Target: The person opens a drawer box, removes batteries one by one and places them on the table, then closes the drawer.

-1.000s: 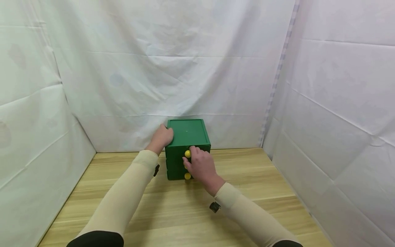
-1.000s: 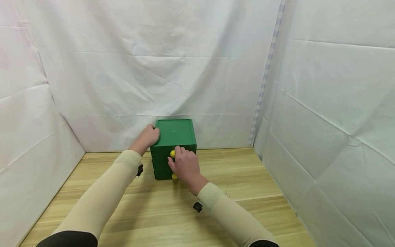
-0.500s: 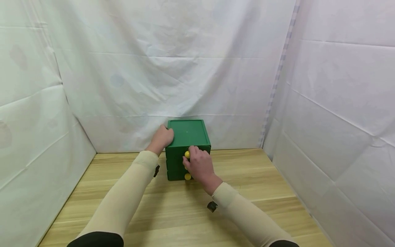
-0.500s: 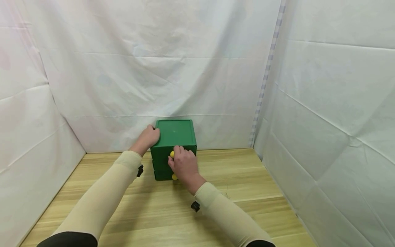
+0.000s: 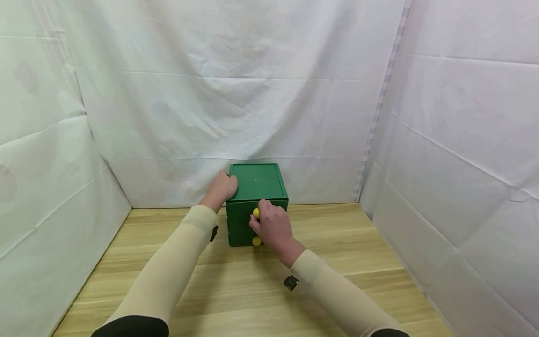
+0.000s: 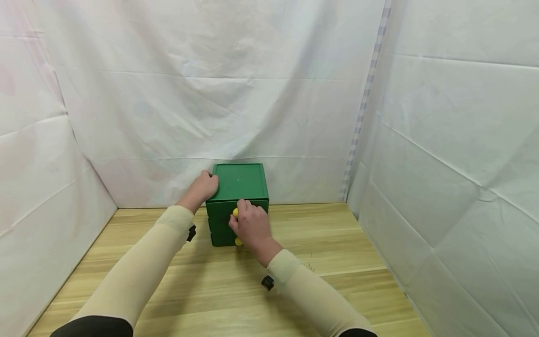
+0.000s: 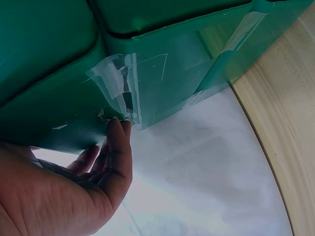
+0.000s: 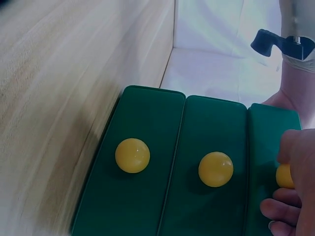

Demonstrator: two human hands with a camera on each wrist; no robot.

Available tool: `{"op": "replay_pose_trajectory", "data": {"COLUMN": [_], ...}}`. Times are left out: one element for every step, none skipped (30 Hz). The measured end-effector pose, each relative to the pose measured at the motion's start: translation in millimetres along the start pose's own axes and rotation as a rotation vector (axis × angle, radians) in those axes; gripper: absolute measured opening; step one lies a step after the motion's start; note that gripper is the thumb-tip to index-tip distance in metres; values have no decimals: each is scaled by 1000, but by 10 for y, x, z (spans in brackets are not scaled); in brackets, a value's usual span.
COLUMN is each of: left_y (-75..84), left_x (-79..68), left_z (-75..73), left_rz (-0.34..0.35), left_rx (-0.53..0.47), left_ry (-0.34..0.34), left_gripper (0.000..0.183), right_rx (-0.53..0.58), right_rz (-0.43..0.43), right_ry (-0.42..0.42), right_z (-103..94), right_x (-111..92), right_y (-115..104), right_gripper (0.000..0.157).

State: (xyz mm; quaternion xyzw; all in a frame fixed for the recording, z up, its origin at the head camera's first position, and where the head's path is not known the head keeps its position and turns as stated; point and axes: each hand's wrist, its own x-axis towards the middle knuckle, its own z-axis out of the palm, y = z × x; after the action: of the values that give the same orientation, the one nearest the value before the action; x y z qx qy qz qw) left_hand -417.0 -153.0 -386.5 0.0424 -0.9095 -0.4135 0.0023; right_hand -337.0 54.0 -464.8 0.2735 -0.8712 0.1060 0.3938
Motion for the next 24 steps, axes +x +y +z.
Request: {"op": "replay_pose_trajectory", "data": {"left_y": [0, -3, -12, -15, -22, -21, -25, -26, -29, -29, -30, -29, -30, -29, -29, -29, -28, -28, -27, -27, -27, -29, -31, -34], "left_x": [1, 6, 11, 16, 36, 46, 57, 60, 65, 67, 66, 64, 62, 58, 55, 53, 53, 51, 50, 49, 49, 51, 53, 57], "left_z": [2, 5, 16, 23, 29, 32, 36, 37, 38, 36, 34, 31, 29, 26, 23, 21, 21, 19, 18, 17, 17, 20, 22, 25], "left_rz": [0, 1, 7, 6, 4, 0, -1, -2, -3, -3, -2, 0, 1, 1, 0, -1, -3, -5, -6, -6, -5, -4, -3, -1], "left_rx": [5, 5, -2, -5, -5, -5, -1, -3, -4, -5, -7, -9, -10, -11, -11, -8, -7, -7, -9, -11, -11, -11, -12, -10], "left_ry": [0, 1, 12, 19, 19, 20, 20, 21, 21, 21, 20, 20, 18, 16, 14, 11, 10, 8, 7, 6, 7, 8, 10, 11], "left_gripper": [68, 68, 68, 69, 69, 69, 69, 69, 69, 69, 69, 69, 69, 69, 69, 70, 70, 70, 69, 69, 69, 69, 68, 68], "right_rx": [3, 6, 10, 13, 16, 20, 22, 28, 34, 39, 44, 47, 49, 52, 53, 55, 54, 55, 56, 58, 61, 65, 64, 65], "right_rz": [3, 6, 8, 9, 9, 7, 8, 8, 7, 6, 6, 5, 4, 3, 2, 1, -2, -4, -6, -7, -7, -7, -7, -8], "right_ry": [-9, -17, -21, -22, -21, -20, -21, -18, -18, -22, -26, -29, -32, -34, -40, -42, -43, -42, -42, -44, -45, -44, -45, -44], "right_z": [-1, -5, -12, -20, -29, -40, -47, -56, -62, -72, -81, -91, -100, -111, -124, -136, -148, -162, -174, -187, -199, -211, -221, -231], "right_x": [-3, -7, -11, -15, -18, -22, -26, -29, -34, -39, -44, -50, -56, -61, -68, -74, -79, -84, -87, -91, -95, -99, -104, -108], "right_y": [1, 1, 0, 0, -2, -4, -6, -8, -10, -12, -13, -15, -17, -19, -22, -25, -27, -31, -34, -38, -43, -47, -50, -53], "right_gripper": [35, 35, 35, 35, 35, 36, 36, 36, 36, 36, 36, 36, 36, 36, 36, 36, 36, 36, 36, 36, 36, 36, 37, 37]}}
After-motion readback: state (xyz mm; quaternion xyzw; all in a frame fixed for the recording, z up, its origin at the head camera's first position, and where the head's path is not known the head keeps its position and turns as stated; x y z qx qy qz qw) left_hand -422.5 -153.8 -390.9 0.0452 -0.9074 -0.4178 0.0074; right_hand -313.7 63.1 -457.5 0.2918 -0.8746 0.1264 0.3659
